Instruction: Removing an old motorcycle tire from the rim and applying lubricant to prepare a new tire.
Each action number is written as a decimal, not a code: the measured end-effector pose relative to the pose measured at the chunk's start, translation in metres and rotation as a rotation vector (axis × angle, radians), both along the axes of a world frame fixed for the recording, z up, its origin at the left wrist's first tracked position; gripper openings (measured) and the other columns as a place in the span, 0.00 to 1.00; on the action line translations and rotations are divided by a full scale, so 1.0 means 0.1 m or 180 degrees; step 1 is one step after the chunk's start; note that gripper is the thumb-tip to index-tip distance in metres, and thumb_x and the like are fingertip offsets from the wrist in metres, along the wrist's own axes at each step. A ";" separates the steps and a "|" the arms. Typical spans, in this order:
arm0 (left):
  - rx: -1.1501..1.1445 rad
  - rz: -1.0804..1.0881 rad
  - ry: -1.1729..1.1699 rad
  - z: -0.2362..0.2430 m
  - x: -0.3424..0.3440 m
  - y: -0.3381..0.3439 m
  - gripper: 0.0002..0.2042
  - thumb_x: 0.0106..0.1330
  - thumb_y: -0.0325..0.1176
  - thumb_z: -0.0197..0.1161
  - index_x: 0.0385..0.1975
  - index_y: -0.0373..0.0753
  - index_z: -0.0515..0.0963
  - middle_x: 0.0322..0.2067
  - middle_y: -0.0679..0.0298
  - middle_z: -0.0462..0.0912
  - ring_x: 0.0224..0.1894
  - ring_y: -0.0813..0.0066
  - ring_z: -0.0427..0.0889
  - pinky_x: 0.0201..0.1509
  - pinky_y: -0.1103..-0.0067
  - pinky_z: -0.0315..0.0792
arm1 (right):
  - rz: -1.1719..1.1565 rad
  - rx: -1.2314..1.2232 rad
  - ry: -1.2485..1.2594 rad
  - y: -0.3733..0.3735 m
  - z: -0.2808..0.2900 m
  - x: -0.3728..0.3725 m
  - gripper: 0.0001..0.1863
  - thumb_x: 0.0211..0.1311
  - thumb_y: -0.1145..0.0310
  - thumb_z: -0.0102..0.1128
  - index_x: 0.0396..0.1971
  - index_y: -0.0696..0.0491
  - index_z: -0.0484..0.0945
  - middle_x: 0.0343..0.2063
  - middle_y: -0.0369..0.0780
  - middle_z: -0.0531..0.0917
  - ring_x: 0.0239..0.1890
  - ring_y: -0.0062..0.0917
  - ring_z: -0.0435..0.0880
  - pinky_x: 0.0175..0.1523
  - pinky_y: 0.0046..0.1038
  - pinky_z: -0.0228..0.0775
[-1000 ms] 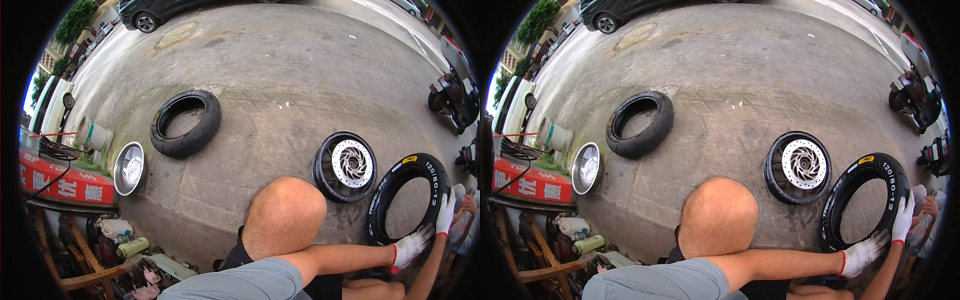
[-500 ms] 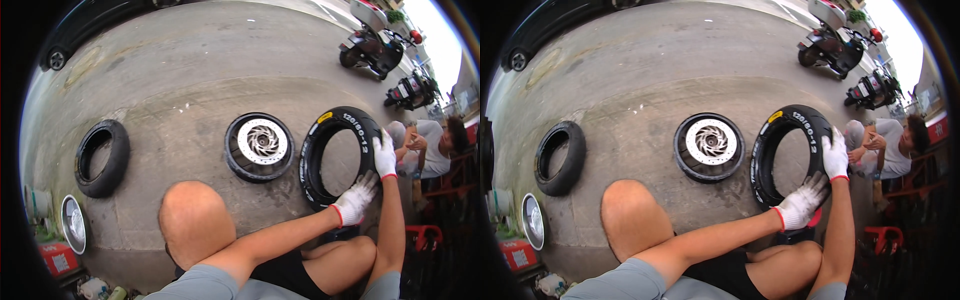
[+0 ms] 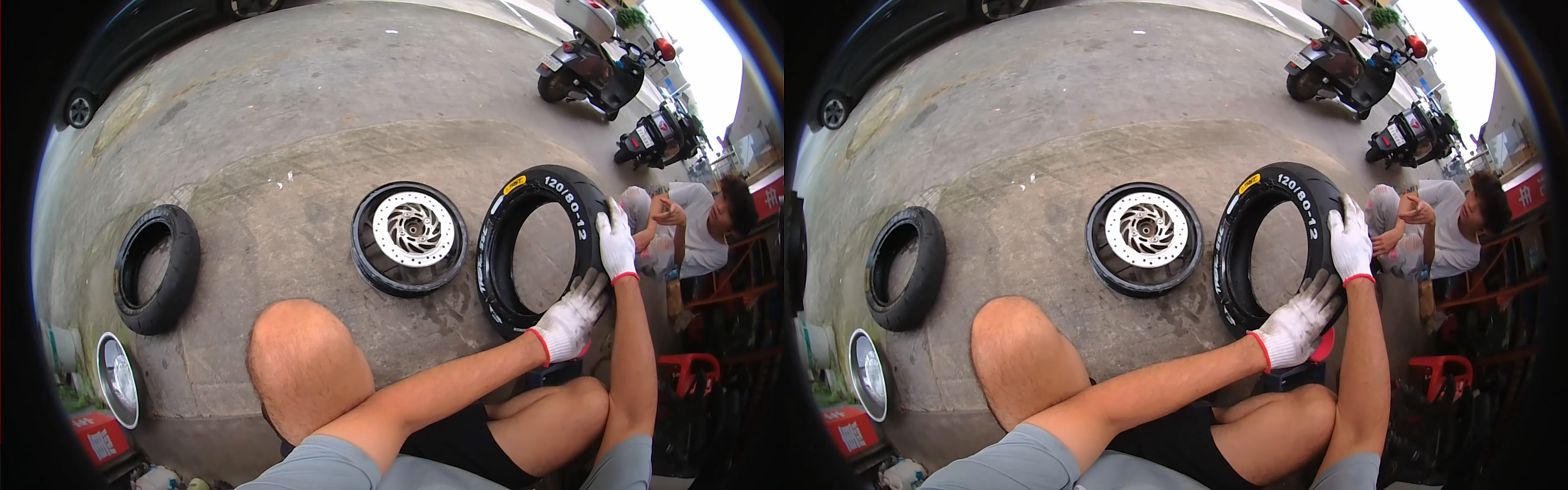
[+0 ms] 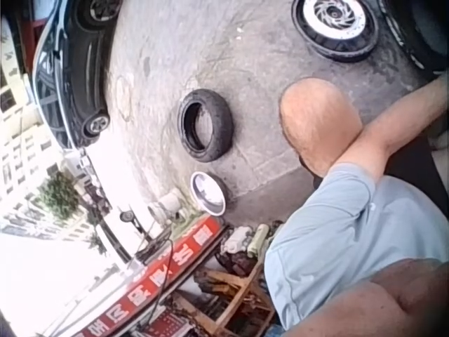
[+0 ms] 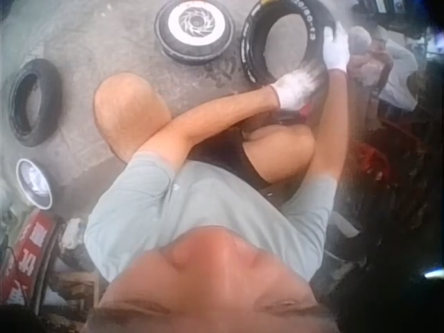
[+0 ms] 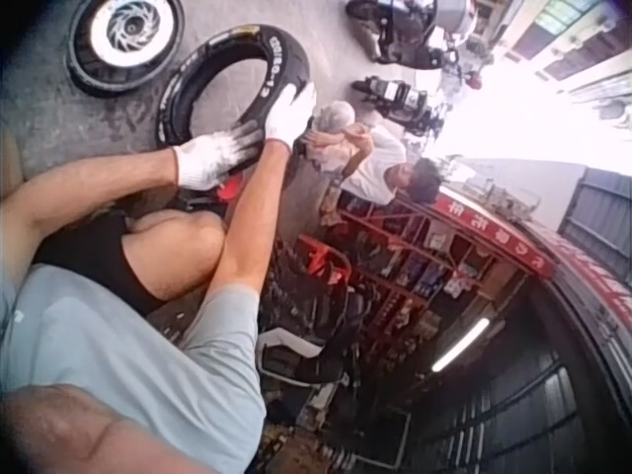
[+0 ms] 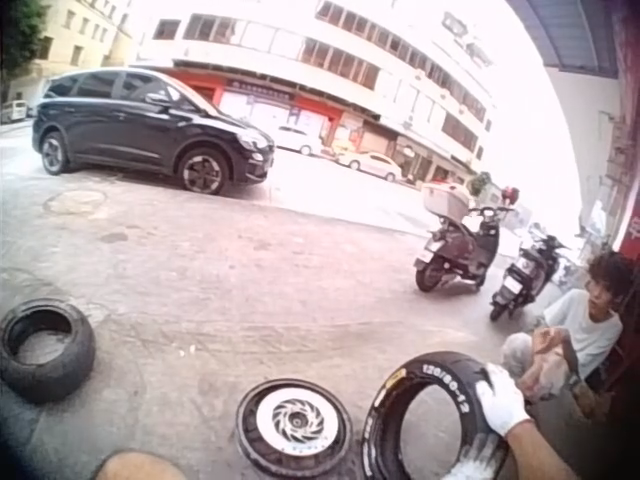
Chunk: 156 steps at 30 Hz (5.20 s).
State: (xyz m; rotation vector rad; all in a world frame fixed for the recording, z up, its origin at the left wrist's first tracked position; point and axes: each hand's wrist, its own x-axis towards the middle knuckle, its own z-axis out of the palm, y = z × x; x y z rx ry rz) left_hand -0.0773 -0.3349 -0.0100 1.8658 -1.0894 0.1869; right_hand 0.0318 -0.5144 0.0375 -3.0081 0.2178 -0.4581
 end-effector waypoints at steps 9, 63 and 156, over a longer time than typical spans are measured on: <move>0.0008 0.0005 0.0044 0.00 0.01 0.02 0.36 0.53 0.32 0.61 0.65 0.26 0.62 0.69 0.39 0.53 0.73 0.41 0.50 0.76 0.60 0.49 | 0.0201 0.1127 -0.0296 -0.24 -0.07 0.07 0.22 0.73 0.63 0.49 0.63 0.53 0.70 0.61 0.43 0.75 0.65 0.31 0.70 0.70 0.28 0.56; 0.0269 0.0383 -0.0194 -0.25 -0.05 -0.36 0.43 0.47 0.48 0.67 0.65 0.30 0.66 0.72 0.41 0.48 0.76 0.44 0.44 0.78 0.60 0.43 | 0.0238 0.0553 -0.0037 -0.81 -0.35 0.32 0.25 0.77 0.61 0.42 0.68 0.55 0.62 0.68 0.42 0.66 0.72 0.32 0.60 0.75 0.30 0.46; -0.0061 0.0046 0.0080 0.01 0.01 -0.02 0.39 0.52 0.34 0.68 0.64 0.27 0.62 0.68 0.39 0.54 0.73 0.41 0.51 0.75 0.58 0.53 | -0.0311 0.0096 -0.0046 0.17 0.12 0.00 0.25 0.71 0.57 0.47 0.63 0.50 0.69 0.63 0.45 0.73 0.67 0.38 0.68 0.70 0.33 0.58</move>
